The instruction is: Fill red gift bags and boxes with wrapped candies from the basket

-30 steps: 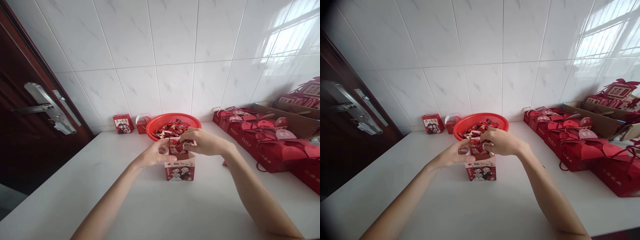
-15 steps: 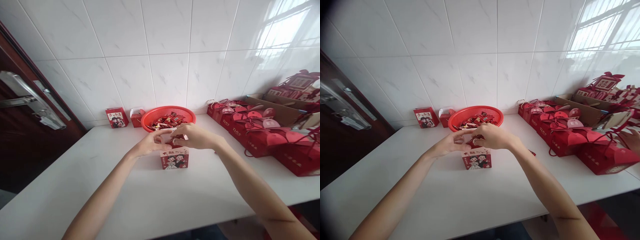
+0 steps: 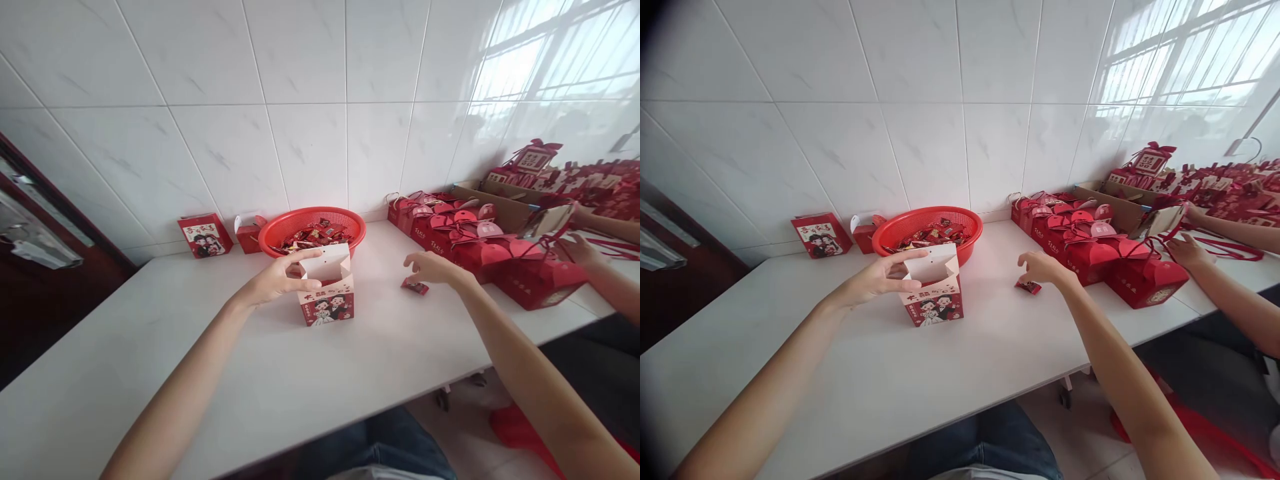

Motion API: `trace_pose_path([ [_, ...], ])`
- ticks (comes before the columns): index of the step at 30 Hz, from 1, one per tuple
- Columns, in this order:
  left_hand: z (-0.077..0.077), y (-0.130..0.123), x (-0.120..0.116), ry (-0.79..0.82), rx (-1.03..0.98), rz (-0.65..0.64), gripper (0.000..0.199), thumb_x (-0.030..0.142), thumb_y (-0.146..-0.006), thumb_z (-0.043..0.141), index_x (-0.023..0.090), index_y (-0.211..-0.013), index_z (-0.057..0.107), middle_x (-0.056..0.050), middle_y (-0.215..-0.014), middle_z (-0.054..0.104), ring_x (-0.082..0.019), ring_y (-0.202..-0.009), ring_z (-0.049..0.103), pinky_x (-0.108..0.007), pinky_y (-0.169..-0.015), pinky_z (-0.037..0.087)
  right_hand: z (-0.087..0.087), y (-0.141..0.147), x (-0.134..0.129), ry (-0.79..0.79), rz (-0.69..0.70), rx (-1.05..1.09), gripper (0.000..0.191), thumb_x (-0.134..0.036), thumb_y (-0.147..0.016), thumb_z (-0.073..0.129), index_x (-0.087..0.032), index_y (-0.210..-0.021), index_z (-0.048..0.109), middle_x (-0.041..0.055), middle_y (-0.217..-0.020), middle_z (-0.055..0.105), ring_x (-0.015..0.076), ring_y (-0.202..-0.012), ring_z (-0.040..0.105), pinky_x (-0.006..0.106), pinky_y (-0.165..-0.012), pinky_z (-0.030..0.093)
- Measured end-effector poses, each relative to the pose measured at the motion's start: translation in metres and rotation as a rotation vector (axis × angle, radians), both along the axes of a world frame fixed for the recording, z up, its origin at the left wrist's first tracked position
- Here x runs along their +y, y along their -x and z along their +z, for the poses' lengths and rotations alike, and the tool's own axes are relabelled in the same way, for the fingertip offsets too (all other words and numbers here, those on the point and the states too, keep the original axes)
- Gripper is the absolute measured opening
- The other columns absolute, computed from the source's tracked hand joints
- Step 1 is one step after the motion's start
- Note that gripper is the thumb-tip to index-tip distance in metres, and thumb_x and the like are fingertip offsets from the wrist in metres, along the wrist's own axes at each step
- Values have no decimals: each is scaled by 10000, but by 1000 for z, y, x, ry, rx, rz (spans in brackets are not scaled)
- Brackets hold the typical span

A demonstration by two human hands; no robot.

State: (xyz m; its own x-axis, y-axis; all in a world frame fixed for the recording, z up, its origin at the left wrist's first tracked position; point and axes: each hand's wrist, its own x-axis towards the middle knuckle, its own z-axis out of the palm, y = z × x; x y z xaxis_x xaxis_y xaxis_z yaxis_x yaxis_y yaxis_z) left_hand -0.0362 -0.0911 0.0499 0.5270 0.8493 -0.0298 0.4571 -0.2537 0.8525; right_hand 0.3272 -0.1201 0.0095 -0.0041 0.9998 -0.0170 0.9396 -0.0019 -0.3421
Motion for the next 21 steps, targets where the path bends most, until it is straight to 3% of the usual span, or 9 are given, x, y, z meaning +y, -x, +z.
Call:
trace_pose_path([
  [3, 3, -1, -8, -40, 17, -102, 797, 465, -679, 843, 284, -1411, 582, -64, -1324, 632, -277, -1148, 601, -396, -1028, 459, -19, 1, -7, 25, 19, 25, 240, -111, -611, 747, -184, -839, 730, 70, -752, 735, 238, -716, 680, 289, -578, 449],
  [6, 3, -4, -22, -145, 64, -218, 763, 450, -736, 813, 313, -1436, 543, -39, -1494, 546, -292, -1348, 516, -389, -1105, 434, -22, 7, -8, 6, 53, 83, 255, -155, -670, 725, -196, -922, 720, 40, -728, 729, 212, -705, 680, 291, -635, 486],
  [8, 1, -7, -32, -264, 111, -292, 702, 423, -785, 780, 333, -1439, 538, -25, -1521, 532, -288, -1400, 479, -401, -1136, 420, -14, 14, -12, -87, 123, 298, 292, -257, -760, 708, -192, -1045, 692, 47, -796, 741, 202, -726, 685, 312, -688, 528],
  [10, -2, -11, -40, -380, 158, -347, 667, 358, -820, 750, 348, -1450, 530, -24, -1503, 553, -277, -1372, 516, -414, -1141, 425, 2, 25, -23, -244, 256, 683, 354, -357, -811, 718, -198, -1122, 659, 66, -903, 745, 204, -770, 693, 336, -701, 561],
  [13, -8, -17, -45, -488, 208, -352, 747, 238, -823, 724, 362, -1510, 458, -35, -1478, 574, -274, -1318, 568, -418, -1109, 465, 31, 50, -50, -418, 476, 1048, 361, -369, -798, 797, -250, -1111, 660, 59, -1031, 733, 220, -915, 705, 328, -713, 587],
  [17, -16, -22, -42, -546, 189, -287, 714, 346, -847, 742, 329, -1509, 476, -53, -1398, 645, -294, -1250, 615, -425, -1047, 519, 54, 84, -77, -503, 684, 949, 269, -231, -854, 750, -224, -1112, 676, 74, -1064, 723, 229, -976, 709, 386, -855, 594],
  [21, -24, -27, -40, -527, -63, -167, 444, 452, -937, 641, 266, -1340, 658, -53, -1317, 707, -277, -1191, 673, -407, -1016, 558, 51, 101, -74, -670, 676, 780, 251, -119, -869, 686, -228, -1095, 684, 58, -1063, 721, 216, -1007, 687, 398, -912, 568],
])
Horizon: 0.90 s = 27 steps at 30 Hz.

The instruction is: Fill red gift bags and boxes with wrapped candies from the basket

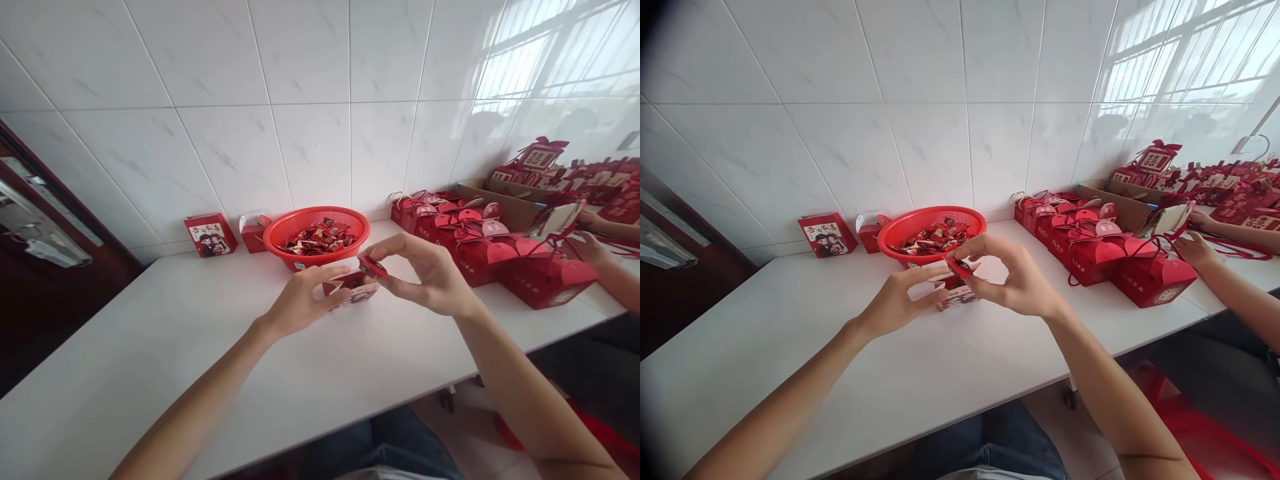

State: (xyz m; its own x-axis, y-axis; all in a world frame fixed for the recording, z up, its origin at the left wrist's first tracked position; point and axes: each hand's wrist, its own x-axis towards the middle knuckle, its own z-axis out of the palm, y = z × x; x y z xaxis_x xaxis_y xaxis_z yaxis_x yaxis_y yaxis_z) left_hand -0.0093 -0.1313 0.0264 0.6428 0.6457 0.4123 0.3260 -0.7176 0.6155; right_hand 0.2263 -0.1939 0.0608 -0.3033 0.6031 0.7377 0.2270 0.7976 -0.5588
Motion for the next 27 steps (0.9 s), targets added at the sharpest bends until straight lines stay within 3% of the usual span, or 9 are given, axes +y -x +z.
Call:
trace_pose_path([
  [3, -1, -1, -1, 41, -119, 32, 396, 429, -908, 684, 241, -1256, 711, -56, -1285, 727, -284, -1186, 683, -403, -1013, 571, -7, 5, 9, -19, -24, 67, 317, -128, -867, 685, -240, -1162, 657, 59, -1119, 699, 214, -1029, 678, 379, -870, 586],
  [6, 3, 2, -2, 113, -75, -1, 472, 349, -826, 778, 269, -1284, 696, -34, -1328, 706, -280, -1206, 669, -397, -1041, 557, -12, 10, 12, -20, -61, 33, 383, -137, -872, 688, -252, -1234, 638, 56, -1140, 689, 184, -951, 681, 341, -810, 594],
  [12, 14, 3, -11, 188, -31, -53, 597, 218, -791, 785, 303, -1365, 641, -13, -1320, 708, -262, -1173, 678, -393, -1044, 547, -18, 20, 13, -102, -231, -211, 82, -186, -874, 728, -203, -951, 705, 41, -910, 715, 168, -785, 644, 329, -729, 531],
  [17, 12, 4, -7, 177, -53, -60, 636, 181, -791, 771, 345, -1387, 618, 25, -1332, 701, -234, -1150, 689, -360, -1041, 547, -28, 33, 19, -213, -426, -444, 88, -277, -874, 766, -203, -894, 724, 35, -804, 754, 219, -803, 628, 391, -790, 432],
  [20, 10, 9, 0, 214, -43, 5, 616, 236, -773, 800, 309, -1364, 644, 7, -1348, 694, -250, -1201, 671, -367, -1073, 532, -33, 35, 21, -199, -428, -416, 132, -318, -898, 746, -210, -972, 729, 30, -829, 762, 204, -788, 632, 387, -820, 425],
  [24, 9, 14, 6, 225, -2, 77, 630, 286, -734, 832, 265, -1341, 665, -22, -1375, 676, -290, -1294, 613, -401, -1125, 494, -33, 25, 21, -177, -450, -277, 86, -275, -956, 659, -215, -917, 707, 27, -825, 755, 179, -732, 638, 374, -825, 456],
  [27, 9, 15, 10, 182, 0, 116, 573, 336, -785, 786, 238, -1337, 669, -42, -1353, 690, -298, -1266, 636, -413, -1083, 530, -32, 10, 23, -84, -476, -162, 132, -343, -948, 657, -222, -971, 702, 48, -891, 755, 202, -790, 679, 371, -807, 508],
])
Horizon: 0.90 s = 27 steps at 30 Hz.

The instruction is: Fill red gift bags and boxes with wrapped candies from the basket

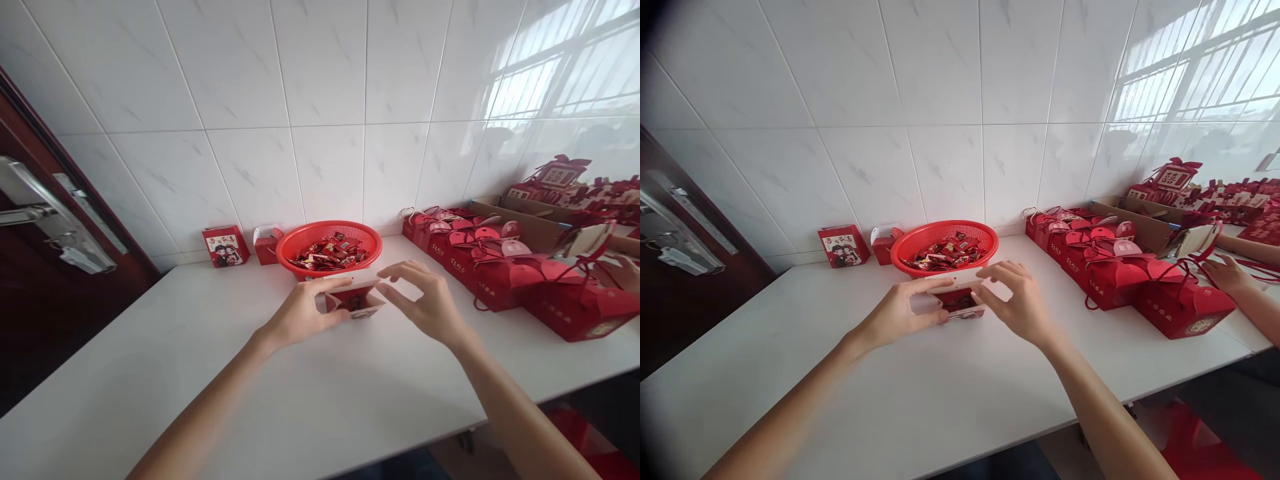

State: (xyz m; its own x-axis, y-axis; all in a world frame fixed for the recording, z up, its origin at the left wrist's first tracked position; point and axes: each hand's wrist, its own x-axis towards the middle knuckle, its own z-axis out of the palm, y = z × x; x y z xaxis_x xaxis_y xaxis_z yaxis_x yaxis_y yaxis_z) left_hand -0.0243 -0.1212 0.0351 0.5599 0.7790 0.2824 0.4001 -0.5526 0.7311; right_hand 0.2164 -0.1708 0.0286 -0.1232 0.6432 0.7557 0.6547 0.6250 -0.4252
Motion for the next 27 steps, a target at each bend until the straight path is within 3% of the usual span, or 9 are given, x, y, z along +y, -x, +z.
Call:
trace_pose_path([
  [6, -5, 5, 13, -88, -140, 167, 328, 365, -864, 670, 179, -1107, 786, -86, -1181, 771, -295, -1160, 701, -412, -1024, 563, -16, -19, 15, 240, 139, 229, 533, -524, -840, 738, -246, -1272, 598, 128, -1290, 684, 282, -1117, 683, 470, -953, 549],
  [10, -12, 3, 17, -63, -223, 100, 315, 409, -851, 684, 164, -1001, 811, -95, -1028, 809, -280, -970, 759, -388, -887, 619, -30, -11, 20, 382, 312, 233, 678, -508, -806, 777, -248, -1375, 514, 137, -1307, 671, 282, -1190, 654, 507, -1011, 529],
  [14, -18, -5, 11, -85, -216, 45, 352, 423, -906, 650, 170, -1113, 781, -96, -1134, 787, -270, -1071, 733, -359, -935, 601, -37, 0, 20, 554, 503, 314, 489, -505, -843, 751, -197, -1189, 598, 95, -1079, 757, 240, -971, 728, 415, -862, 597],
  [19, -26, -11, 6, -152, -195, 24, 608, 415, -912, 658, 193, -1461, 521, -129, -1410, 642, -260, -1210, 670, -360, -1047, 531, -46, -1, 24, 542, 464, 443, 386, -510, -832, 762, -184, -975, 613, 57, -924, 762, 214, -837, 728, 366, -775, 596],
  [22, -34, -12, 12, -65, -213, -8, 646, 421, -890, 685, 180, -1455, 484, -136, -1285, 714, -257, -1147, 695, -359, -996, 551, -52, -5, 28, 542, 450, 477, 375, -513, -847, 745, -190, -985, 612, 50, -905, 762, 215, -840, 722, 372, -781, 596],
  [24, -40, -13, 16, -23, -241, -4, 551, 404, -916, 648, 171, -1395, 508, -111, -1133, 764, -223, -1010, 729, -323, -904, 576, -56, -6, 29, 533, 440, 466, 363, -500, -868, 726, -191, -1027, 619, 49, -910, 762, 213, -846, 717, 364, -774, 595],
  [27, -47, -17, 18, -90, -259, 54, 348, 364, -937, 609, 186, -1234, 580, -58, -999, 764, -170, -842, 714, -281, -824, 565, -58, -6, 28, 477, 400, 417, 397, -458, -917, 677, -197, -1206, 600, 32, -879, 752, 198, -819, 710, 354, -765, 597],
])
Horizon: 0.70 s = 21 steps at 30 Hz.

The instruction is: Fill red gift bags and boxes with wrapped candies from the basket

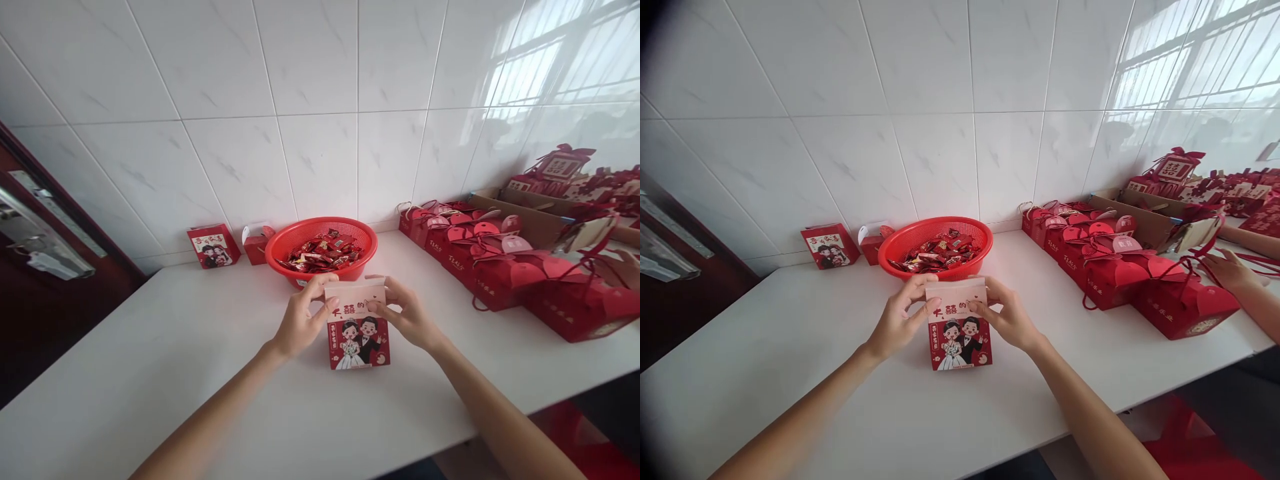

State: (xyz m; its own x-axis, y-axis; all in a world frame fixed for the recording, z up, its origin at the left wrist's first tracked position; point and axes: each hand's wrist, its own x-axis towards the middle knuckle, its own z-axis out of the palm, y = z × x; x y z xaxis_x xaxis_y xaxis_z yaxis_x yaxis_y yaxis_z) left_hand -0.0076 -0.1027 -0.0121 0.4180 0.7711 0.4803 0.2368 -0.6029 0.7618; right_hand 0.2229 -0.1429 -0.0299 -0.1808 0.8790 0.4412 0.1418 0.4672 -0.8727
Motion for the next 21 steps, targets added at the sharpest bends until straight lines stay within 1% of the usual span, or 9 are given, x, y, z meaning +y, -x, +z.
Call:
trace_pose_path([
  [2, -3, -2, 0, -79, 0, 30, 189, 334, -947, 578, 194, -1066, 625, -37, -948, 752, -158, -818, 698, -263, -804, 553, 0, 0, -2, -51, -47, -28, 431, -448, -952, 625, -205, -1304, 570, 27, -861, 742, 191, -797, 706, 347, -750, 602],
  [3, -3, -3, -1, -109, 4, 34, 148, 320, -951, 562, 195, -988, 632, -32, -921, 750, -157, -818, 695, -257, -795, 549, 1, -1, -3, -75, -70, -36, 423, -456, -967, 596, -208, -1309, 578, 38, -886, 743, 193, -807, 708, 339, -739, 602],
  [5, -4, -3, -1, -139, 17, 35, 153, 299, -948, 548, 193, -888, 641, -31, -874, 754, -165, -817, 697, -257, -783, 549, 4, 0, -5, -110, -106, -34, 375, -481, -991, 536, -212, -1230, 643, 70, -995, 746, 206, -881, 712, 327, -748, 596],
  [7, -5, -3, -2, -149, 25, 49, 157, 289, -932, 560, 192, -866, 665, -36, -864, 764, -175, -816, 704, -267, -784, 555, 7, 1, -6, -109, -130, -10, 360, -494, -999, 510, -211, -1120, 696, 79, -1041, 743, 213, -924, 710, 319, -770, 586],
  [9, -5, -3, -3, -166, 15, 62, 132, 283, -899, 603, 189, -885, 695, -41, -878, 775, -187, -820, 713, -277, -790, 562, 8, 2, -6, -73, -143, 22, 354, -502, -987, 530, -204, -1041, 713, 65, -943, 743, 203, -851, 704, 307, -738, 577],
  [11, -6, -2, -4, -169, -5, 54, 129, 281, -880, 635, 185, -908, 717, -47, -897, 783, -194, -831, 719, -281, -795, 565, 8, 4, -4, -29, -136, 48, 354, -514, -964, 568, -193, -1009, 710, 48, -837, 722, 185, -750, 680, 291, -668, 561],
  [15, -9, -3, -7, -115, -33, 41, 186, 307, -929, 606, 182, -951, 743, -56, -934, 786, -188, -849, 718, -275, -805, 560, 8, 4, -3, -6, -131, 37, 385, -540, -951, 572, -179, -993, 700, 44, -814, 702, 171, -706, 647, 280, -630, 537],
  [18, -11, -4, -9, -72, -46, 68, 290, 337, -936, 609, 178, -1157, 706, -58, -966, 766, -187, -890, 705, -282, -844, 550, 8, 0, -3, -25, -123, -29, 414, -549, -972, 530, -173, -1007, 700, 50, -831, 704, 171, -723, 644, 283, -649, 531],
  [21, -11, -4, -9, 26, -61, 86, 491, 391, -935, 611, 174, -1373, 569, -21, -856, 720, -177, -839, 684, -299, -854, 547, 10, -6, -5, -41, -76, -130, 408, -539, -985, 514, -176, -1018, 696, 59, -871, 720, 174, -764, 645, 283, -670, 525],
])
